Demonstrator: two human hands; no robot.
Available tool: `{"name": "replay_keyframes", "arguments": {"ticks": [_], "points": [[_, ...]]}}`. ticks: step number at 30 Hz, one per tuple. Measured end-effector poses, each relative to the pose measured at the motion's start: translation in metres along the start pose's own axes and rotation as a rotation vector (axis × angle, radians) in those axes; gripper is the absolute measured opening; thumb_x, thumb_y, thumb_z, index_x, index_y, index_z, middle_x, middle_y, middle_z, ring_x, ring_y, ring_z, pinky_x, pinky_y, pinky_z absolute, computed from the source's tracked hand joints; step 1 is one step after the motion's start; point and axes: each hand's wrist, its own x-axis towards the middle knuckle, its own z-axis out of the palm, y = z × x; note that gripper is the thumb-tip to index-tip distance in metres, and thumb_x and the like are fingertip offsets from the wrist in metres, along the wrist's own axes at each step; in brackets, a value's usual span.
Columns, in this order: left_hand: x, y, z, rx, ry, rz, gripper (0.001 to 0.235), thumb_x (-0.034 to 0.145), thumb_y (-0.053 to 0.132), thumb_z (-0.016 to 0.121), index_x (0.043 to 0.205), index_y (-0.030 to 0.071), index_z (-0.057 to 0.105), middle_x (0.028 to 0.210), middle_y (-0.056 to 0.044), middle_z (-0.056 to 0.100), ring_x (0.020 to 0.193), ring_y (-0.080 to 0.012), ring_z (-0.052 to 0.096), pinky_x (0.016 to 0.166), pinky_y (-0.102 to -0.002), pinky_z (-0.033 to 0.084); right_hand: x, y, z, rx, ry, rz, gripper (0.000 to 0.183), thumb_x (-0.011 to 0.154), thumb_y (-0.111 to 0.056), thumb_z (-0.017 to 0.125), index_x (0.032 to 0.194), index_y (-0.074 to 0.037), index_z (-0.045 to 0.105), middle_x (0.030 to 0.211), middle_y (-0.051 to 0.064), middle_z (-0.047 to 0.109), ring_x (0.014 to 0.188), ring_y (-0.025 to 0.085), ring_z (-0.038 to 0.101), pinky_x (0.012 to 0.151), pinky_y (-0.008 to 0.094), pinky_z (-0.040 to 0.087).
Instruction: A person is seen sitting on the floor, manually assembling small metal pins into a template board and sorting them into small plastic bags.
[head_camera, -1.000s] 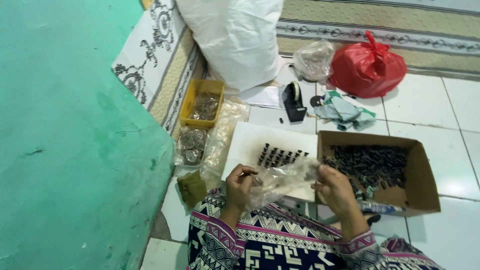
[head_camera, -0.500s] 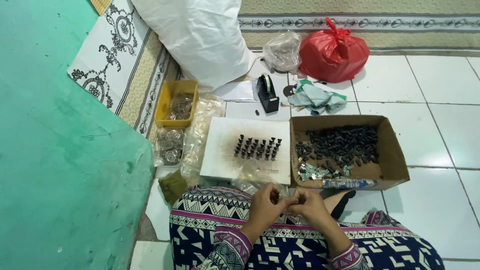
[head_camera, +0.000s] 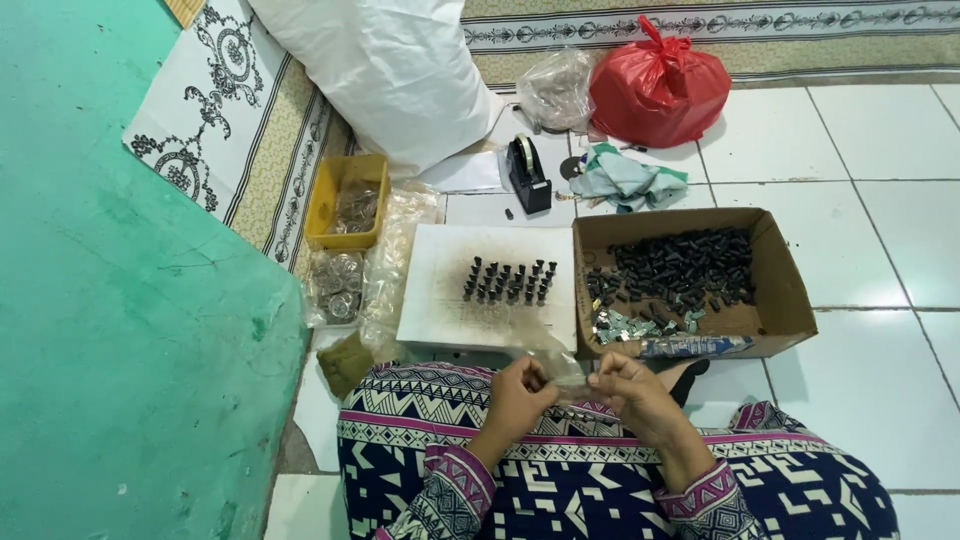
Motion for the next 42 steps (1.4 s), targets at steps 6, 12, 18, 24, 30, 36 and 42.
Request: {"name": "replay_keyframes", "arguments": {"ticks": [6,12,18,24,30,36,42], "points": [[-0.016,-0.015,0.016,0.25,0.26,0.442,0.02,0.082,0.006,0.072,0.096,0.012,0.059,0.098,-0.004,0.061,0.083,-0.0161,0.057,0.069,-0.024,0.052,-0.023,-0.027,0.067,-0.33,0.074,0.193,0.044,0.083,0.024,0.065,0.113,-0.007,0.055,0.11,0.018,0.068,0.087,0.024,0.066,0.073,0.03,0.057],[-0.05,0.02,0.023,-0.227,-0.213,0.304,0.019,0.091,-0.006,0.063,0.099,0.012,0.062,0.103,-0.007,0.071,0.091,-0.0199,0.068,0.085,-0.032,0.06,-0.017,-0.009,0.065,-1.151,0.494,-0.093,0.06,0.086,-0.028,0.079,0.141,-0.026,0.054,0.093,0.007,0.074,0.073,0.021,0.069,0.062,0.034,0.053],[-0.053,0.029,0.015,-0.311,-0.216,0.123,0.017,0.093,0.0,0.07,0.099,0.009,0.057,0.102,-0.008,0.065,0.08,-0.0164,0.063,0.072,-0.021,0.059,-0.024,-0.012,0.074,-1.145,0.473,-0.054,0.071,0.084,-0.007,0.08,0.145,-0.026,0.049,0.1,0.01,0.075,0.08,0.023,0.071,0.065,0.034,0.06],[-0.01,0.004,0.021,0.053,0.269,0.17,0.025,0.074,-0.007,0.07,0.094,0.004,0.06,0.079,-0.019,0.066,0.078,-0.0407,0.07,0.071,-0.045,0.057,-0.018,0.01,0.054,-0.577,0.236,-0.19,0.075,0.078,0.014,0.072,0.147,-0.014,0.059,0.081,0.018,0.076,0.072,0.027,0.07,0.067,0.033,0.058],[0.016,-0.022,0.012,0.111,0.29,0.336,0.04,0.067,0.002,0.08,0.1,0.01,0.057,0.094,-0.013,0.06,0.088,-0.038,0.067,0.077,-0.043,0.057,-0.038,-0.021,0.083,-0.358,0.152,-0.083,0.101,0.064,0.006,0.09,0.154,-0.011,0.048,0.086,0.014,0.068,0.077,0.021,0.066,0.076,0.034,0.056],[-0.007,-0.006,0.018,0.019,-0.027,0.373,0.042,0.069,-0.001,0.074,0.108,0.01,0.062,0.081,-0.014,0.064,0.078,-0.0349,0.069,0.068,-0.041,0.057,-0.019,-0.006,0.084,-1.051,0.547,-0.133,0.082,0.079,-0.006,0.078,0.153,-0.016,0.045,0.107,0.03,0.071,0.106,0.05,0.069,0.09,0.057,0.054],[-0.009,-0.009,0.01,-0.103,-0.304,0.544,0.02,0.077,-0.003,0.069,0.077,0.017,0.075,0.078,-0.004,0.062,0.075,-0.0199,0.061,0.072,-0.03,0.053,-0.017,-0.016,0.092,-1.219,0.549,-0.075,0.099,0.073,0.003,0.082,0.158,-0.019,0.036,0.142,0.026,0.055,0.121,0.049,0.061,0.1,0.06,0.051]]}}
